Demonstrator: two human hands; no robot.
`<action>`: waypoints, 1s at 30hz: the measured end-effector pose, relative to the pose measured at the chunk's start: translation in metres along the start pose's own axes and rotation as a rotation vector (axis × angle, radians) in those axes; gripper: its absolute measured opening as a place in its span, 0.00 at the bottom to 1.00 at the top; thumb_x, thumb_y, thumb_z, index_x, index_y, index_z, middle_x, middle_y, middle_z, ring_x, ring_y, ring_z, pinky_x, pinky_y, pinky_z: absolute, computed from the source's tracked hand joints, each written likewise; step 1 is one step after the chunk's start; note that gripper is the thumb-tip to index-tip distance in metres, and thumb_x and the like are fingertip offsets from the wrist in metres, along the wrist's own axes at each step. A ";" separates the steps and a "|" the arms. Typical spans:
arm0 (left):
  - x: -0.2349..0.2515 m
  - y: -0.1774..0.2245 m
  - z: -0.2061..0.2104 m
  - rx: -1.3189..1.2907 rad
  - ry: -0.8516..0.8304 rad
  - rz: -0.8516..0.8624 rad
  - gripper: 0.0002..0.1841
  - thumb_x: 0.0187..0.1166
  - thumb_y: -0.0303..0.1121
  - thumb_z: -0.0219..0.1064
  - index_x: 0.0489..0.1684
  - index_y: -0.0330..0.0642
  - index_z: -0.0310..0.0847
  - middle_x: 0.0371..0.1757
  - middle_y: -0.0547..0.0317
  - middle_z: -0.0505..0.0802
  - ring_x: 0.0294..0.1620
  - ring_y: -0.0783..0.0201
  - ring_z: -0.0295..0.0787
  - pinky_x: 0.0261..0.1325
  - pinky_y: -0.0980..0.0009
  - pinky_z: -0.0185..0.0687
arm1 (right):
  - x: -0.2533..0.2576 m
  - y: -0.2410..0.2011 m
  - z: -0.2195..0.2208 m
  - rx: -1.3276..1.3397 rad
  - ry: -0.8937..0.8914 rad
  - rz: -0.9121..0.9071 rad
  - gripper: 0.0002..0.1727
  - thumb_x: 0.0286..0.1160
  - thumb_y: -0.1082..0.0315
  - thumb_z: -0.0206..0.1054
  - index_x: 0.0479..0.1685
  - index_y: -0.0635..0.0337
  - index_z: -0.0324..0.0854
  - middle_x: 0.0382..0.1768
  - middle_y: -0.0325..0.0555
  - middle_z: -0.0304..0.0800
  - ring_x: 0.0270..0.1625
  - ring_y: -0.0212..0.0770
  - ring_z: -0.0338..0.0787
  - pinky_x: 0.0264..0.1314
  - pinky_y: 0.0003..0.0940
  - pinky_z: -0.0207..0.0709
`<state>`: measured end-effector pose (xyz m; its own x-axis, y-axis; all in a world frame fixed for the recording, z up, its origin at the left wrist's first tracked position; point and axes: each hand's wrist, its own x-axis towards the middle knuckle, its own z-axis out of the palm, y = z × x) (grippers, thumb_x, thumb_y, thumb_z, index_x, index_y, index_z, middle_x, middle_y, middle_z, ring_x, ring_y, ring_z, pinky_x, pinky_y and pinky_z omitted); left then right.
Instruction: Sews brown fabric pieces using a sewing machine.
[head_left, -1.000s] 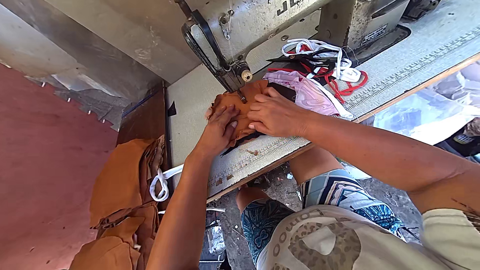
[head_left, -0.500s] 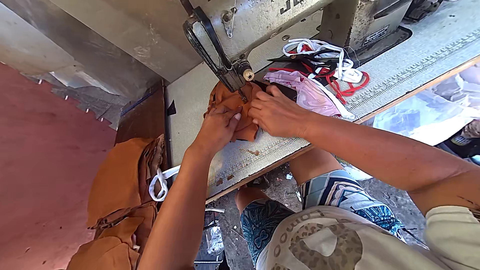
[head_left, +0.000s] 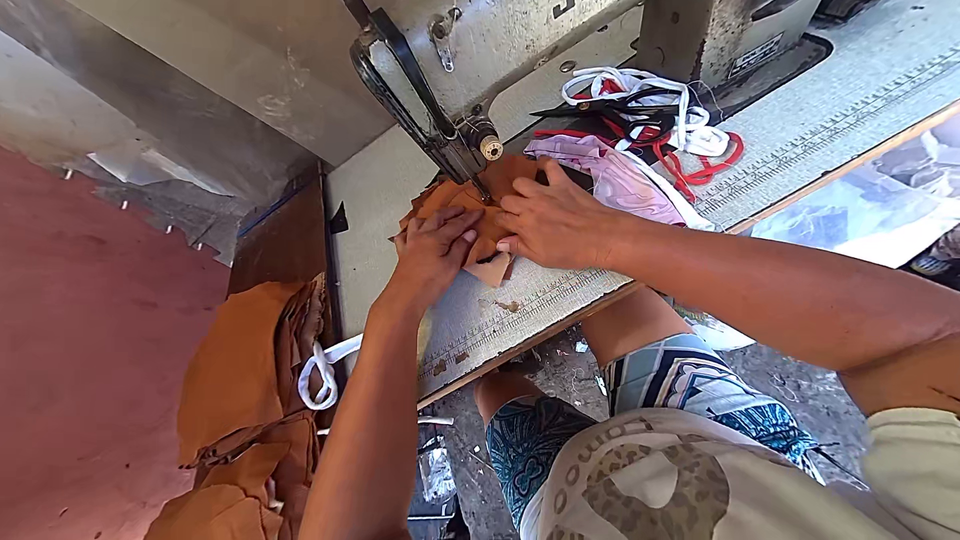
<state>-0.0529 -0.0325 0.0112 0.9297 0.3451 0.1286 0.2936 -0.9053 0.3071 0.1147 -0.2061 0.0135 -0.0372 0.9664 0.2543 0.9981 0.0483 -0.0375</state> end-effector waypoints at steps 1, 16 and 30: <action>0.001 0.007 0.000 0.051 0.007 -0.017 0.22 0.92 0.48 0.50 0.78 0.65 0.82 0.79 0.58 0.83 0.82 0.44 0.71 0.75 0.27 0.54 | 0.002 0.002 -0.001 -0.009 -0.014 0.021 0.31 0.93 0.46 0.44 0.63 0.61 0.86 0.58 0.54 0.89 0.72 0.61 0.81 0.83 0.76 0.47; 0.010 0.008 0.024 0.189 0.029 -0.194 0.37 0.89 0.61 0.43 0.96 0.54 0.54 0.93 0.44 0.62 0.94 0.38 0.49 0.86 0.28 0.39 | 0.006 0.008 0.013 -0.001 0.132 -0.083 0.15 0.80 0.61 0.59 0.47 0.63 0.87 0.45 0.55 0.88 0.62 0.58 0.84 0.64 0.57 0.68; -0.032 -0.041 -0.095 0.073 0.157 -0.239 0.37 0.91 0.56 0.50 0.93 0.40 0.56 0.92 0.35 0.62 0.94 0.36 0.51 0.90 0.32 0.43 | 0.004 0.014 0.013 -0.007 0.199 -0.146 0.13 0.81 0.64 0.59 0.47 0.62 0.86 0.46 0.57 0.88 0.59 0.62 0.86 0.64 0.64 0.70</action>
<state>-0.1156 0.0175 0.0844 0.7883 0.5794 0.2070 0.5205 -0.8074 0.2779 0.1276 -0.1982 0.0012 -0.1715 0.8804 0.4421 0.9832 0.1816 0.0198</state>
